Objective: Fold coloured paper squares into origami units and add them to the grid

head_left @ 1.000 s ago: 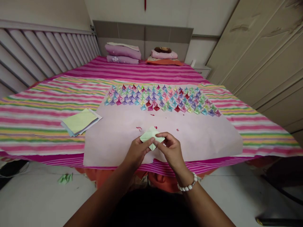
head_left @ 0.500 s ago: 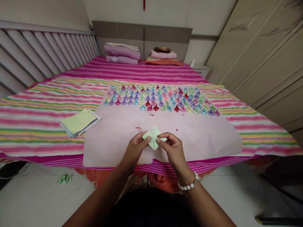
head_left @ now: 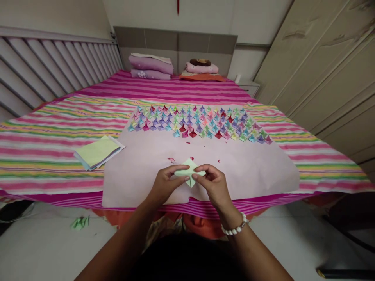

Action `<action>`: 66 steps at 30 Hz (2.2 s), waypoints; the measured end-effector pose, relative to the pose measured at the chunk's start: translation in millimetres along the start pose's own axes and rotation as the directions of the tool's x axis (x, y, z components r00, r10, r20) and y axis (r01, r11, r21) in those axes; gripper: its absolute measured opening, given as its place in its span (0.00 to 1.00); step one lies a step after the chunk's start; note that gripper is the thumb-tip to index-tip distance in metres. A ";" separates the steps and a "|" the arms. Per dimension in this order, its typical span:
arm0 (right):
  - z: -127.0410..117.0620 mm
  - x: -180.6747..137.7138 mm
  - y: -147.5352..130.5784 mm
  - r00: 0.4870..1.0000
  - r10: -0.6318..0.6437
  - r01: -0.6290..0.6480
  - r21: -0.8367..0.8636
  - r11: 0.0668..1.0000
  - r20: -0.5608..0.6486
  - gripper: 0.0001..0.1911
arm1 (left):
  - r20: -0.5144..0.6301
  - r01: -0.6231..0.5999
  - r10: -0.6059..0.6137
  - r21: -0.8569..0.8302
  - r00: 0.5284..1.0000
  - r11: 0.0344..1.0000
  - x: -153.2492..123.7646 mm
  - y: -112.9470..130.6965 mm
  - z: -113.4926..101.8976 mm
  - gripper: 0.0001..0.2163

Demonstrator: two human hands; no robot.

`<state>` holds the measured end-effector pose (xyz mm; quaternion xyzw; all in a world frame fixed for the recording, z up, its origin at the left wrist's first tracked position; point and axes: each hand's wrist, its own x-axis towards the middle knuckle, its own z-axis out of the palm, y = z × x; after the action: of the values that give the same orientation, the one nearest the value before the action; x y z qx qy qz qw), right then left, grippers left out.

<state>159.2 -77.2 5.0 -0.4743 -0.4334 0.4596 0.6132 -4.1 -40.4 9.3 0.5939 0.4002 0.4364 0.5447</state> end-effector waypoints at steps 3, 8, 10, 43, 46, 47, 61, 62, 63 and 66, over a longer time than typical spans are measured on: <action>-1.4 0.1 0.1 0.999 -0.035 0.035 -0.048 0.998 0.016 0.11 | -0.021 0.002 -0.002 0.031 1.000 1.000 -0.8 1.8 0.4 0.13; -1.4 0.8 0.2 0.989 -0.138 0.145 -0.120 0.982 0.061 0.11 | -0.040 -0.092 0.097 0.104 0.994 0.990 -1.6 4.2 1.5 0.06; -0.9 0.8 -0.3 0.980 -0.184 0.194 -0.154 0.969 0.078 0.11 | -0.041 -0.123 0.129 0.126 0.991 0.984 -1.2 4.0 1.4 0.04; 2.9 0.4 5.8 0.996 -0.094 0.094 0.101 0.990 -0.004 0.06 | 0.001 0.194 -0.207 -0.356 0.978 0.914 -6.0 -12.8 22.0 0.10; 4.4 -0.8 2.7 0.999 0.028 -0.033 0.185 0.982 0.034 0.11 | 0.071 0.224 -0.213 -0.366 0.975 0.903 -5.9 -15.7 18.8 0.11; 5.0 -1.0 1.6 0.997 0.061 -0.069 0.205 0.976 0.046 0.12 | 0.093 0.236 -0.217 -0.360 0.972 0.903 -6.1 -16.8 18.0 0.11; 2.1 -0.7 -0.9 0.971 0.199 -0.227 0.260 0.939 0.129 0.10 | 0.226 0.237 -0.190 -0.203 0.955 0.950 -6.5 -18.2 10.1 0.09; 1.7 -0.1 -1.3 0.972 0.200 -0.227 0.256 0.940 0.126 0.09 | 0.230 0.237 -0.188 -0.210 0.955 0.948 -6.1 -18.6 9.5 0.09; 1.1 0.6 -1.6 0.974 0.194 -0.218 0.247 0.944 0.118 0.09 | 0.230 0.238 -0.188 -0.217 0.955 0.947 -5.6 -19.3 8.9 0.09; -1.4 2.8 -1.4 0.986 0.143 -0.156 0.168 0.973 0.089 0.09 | 0.218 0.238 -0.188 -0.237 0.958 0.942 -3.2 -22.5 7.6 0.09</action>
<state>161.3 -74.8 6.4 -0.4322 -0.3778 0.5584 0.5988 2.2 -43.8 -13.6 0.5095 0.3470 0.3641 0.6982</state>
